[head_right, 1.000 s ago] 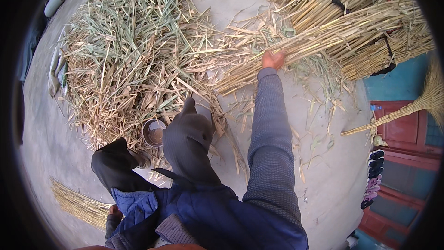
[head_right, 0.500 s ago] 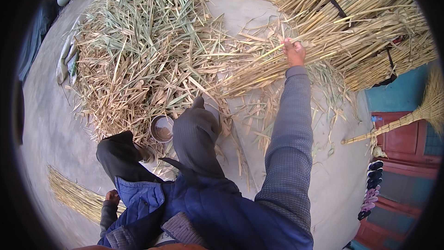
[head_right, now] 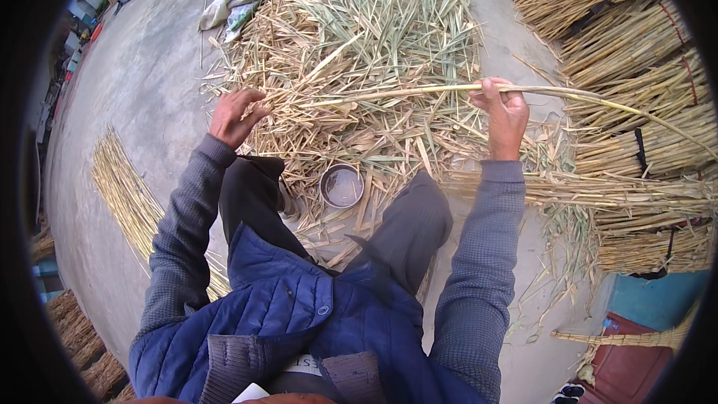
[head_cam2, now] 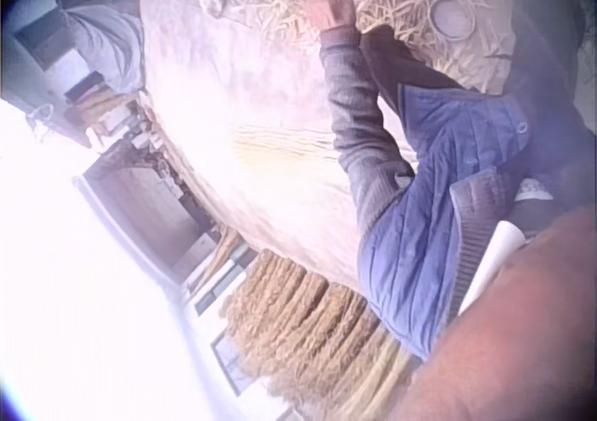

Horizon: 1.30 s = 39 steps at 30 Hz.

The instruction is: The person sits on the floor and repeatedly strips the outer layers from individual dried straw stalks by hand. The stripped material is placed into a small metal bowl, and the cleaned stalks are set aside in a growing pile.

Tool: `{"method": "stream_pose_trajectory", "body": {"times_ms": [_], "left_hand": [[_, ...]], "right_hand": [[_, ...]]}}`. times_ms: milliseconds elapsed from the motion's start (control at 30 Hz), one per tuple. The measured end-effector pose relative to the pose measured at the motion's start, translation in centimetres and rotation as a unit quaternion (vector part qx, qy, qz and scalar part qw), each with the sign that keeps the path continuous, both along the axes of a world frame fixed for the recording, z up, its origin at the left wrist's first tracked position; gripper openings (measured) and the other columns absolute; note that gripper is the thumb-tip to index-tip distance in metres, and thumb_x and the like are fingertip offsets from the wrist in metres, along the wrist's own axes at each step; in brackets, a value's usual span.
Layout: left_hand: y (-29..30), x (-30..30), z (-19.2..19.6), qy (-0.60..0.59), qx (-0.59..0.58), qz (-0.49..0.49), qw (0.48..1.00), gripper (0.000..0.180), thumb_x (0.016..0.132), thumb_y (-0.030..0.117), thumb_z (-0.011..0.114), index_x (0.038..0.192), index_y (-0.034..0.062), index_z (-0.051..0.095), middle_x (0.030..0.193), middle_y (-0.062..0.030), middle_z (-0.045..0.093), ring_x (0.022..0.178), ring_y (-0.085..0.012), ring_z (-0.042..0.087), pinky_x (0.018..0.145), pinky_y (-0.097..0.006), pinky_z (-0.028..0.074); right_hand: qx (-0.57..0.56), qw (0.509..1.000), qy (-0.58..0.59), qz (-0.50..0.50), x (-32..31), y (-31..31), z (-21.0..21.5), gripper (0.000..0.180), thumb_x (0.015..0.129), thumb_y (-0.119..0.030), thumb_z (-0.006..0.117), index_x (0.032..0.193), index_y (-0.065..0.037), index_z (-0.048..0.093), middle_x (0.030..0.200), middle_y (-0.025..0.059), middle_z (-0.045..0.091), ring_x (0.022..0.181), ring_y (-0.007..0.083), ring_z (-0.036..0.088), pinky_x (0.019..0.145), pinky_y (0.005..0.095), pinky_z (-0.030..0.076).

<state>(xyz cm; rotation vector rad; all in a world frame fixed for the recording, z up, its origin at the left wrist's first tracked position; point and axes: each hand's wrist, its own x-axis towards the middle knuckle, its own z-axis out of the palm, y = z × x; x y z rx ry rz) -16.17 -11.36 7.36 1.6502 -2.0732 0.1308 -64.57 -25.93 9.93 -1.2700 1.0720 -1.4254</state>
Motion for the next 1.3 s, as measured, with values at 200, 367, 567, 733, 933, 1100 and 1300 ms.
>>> {"method": "stream_pose_trajectory", "body": {"times_ms": [200, 367, 567, 733, 933, 1100, 1300], "left_hand": [[-7.1, -7.2, 0.8, 0.043, -0.005, -0.091, 0.995, 0.038, 0.085, 0.041, 0.073, 0.108, 0.0113, 0.071, 0.095, -0.0045, 0.072, 0.091, -0.0202, 0.062, 0.085, -0.036, 0.041], [-8.5, -4.1, -2.2, 0.172, -0.104, -0.105, 0.974, 0.027, 0.082, 0.025, 0.079, 0.103, 0.0097, 0.072, 0.089, -0.0052, 0.071, 0.081, -0.0233, 0.064, 0.074, -0.037, 0.045], [-8.8, -0.6, -4.1, 0.189, -0.112, -0.089, 0.971, 0.019, 0.082, 0.022, 0.080, 0.095, 0.0099, 0.074, 0.081, -0.0038, 0.070, 0.073, -0.0214, 0.062, 0.070, -0.035, 0.044], [-9.1, 0.1, -3.9, 0.302, -0.017, -0.050, 0.952, 0.021, 0.080, 0.026, 0.082, 0.092, 0.0095, 0.077, 0.074, -0.0040, 0.068, 0.073, -0.0206, 0.061, 0.071, -0.036, 0.045], [-10.1, -0.8, -4.3, 0.147, -0.050, -0.113, 0.981, 0.024, 0.081, 0.025, 0.080, 0.097, 0.0091, 0.071, 0.088, -0.0057, 0.068, 0.085, -0.0252, 0.063, 0.076, -0.039, 0.046], [-11.0, -2.7, -4.7, 0.134, -0.147, -0.127, 0.972, 0.023, 0.080, 0.019, 0.081, 0.098, 0.0102, 0.069, 0.091, -0.0025, 0.070, 0.088, -0.0235, 0.064, 0.076, -0.037, 0.045], [-10.9, -3.5, -3.5, 0.216, -0.066, -0.124, 0.966, 0.021, 0.081, 0.017, 0.082, 0.096, 0.0106, 0.069, 0.093, -0.0010, 0.072, 0.088, -0.0141, 0.065, 0.074, -0.032, 0.047]], "right_hand": [[-0.026, 0.999, -0.038, -0.024, 9.5, 1.1, 1.1, 0.035, 0.091, -0.023, 0.076, 0.109, 0.005, 0.063, 0.085, 0.0105, 0.070, 0.070, 0.0160, 0.070, 0.064, 0.0253, 0.056], [-0.009, 0.998, -0.062, -0.031, 13.6, 0.7, 0.6, 0.035, 0.089, -0.025, 0.078, 0.103, 0.004, 0.063, 0.079, 0.0101, 0.069, 0.065, 0.0166, 0.069, 0.059, 0.0248, 0.055], [0.033, 0.995, -0.091, -0.013, 16.4, -0.3, -1.4, 0.032, 0.089, -0.027, 0.079, 0.095, 0.001, 0.063, 0.075, 0.0098, 0.069, 0.063, 0.0151, 0.068, 0.057, 0.0233, 0.054], [0.058, 0.993, -0.101, -0.034, 17.0, -0.8, -2.2, 0.030, 0.089, -0.027, 0.079, 0.091, -0.002, 0.063, 0.074, 0.0089, 0.069, 0.061, 0.0136, 0.067, 0.056, 0.0225, 0.053], [0.106, 0.990, -0.079, -0.053, 17.5, -0.4, -2.6, 0.029, 0.088, -0.026, 0.080, 0.090, 0.000, 0.066, 0.074, 0.0094, 0.068, 0.060, 0.0141, 0.066, 0.054, 0.0239, 0.053], [0.108, 0.989, -0.081, -0.056, 17.1, 0.2, -2.0, 0.031, 0.088, -0.027, 0.080, 0.089, 0.001, 0.065, 0.075, 0.0109, 0.068, 0.060, 0.0155, 0.066, 0.054, 0.0242, 0.053], [0.124, 0.986, -0.098, -0.060, 16.3, 0.3, -2.5, 0.032, 0.088, -0.027, 0.080, 0.090, 0.001, 0.065, 0.076, 0.0114, 0.068, 0.061, 0.0154, 0.066, 0.055, 0.0238, 0.054]]}}
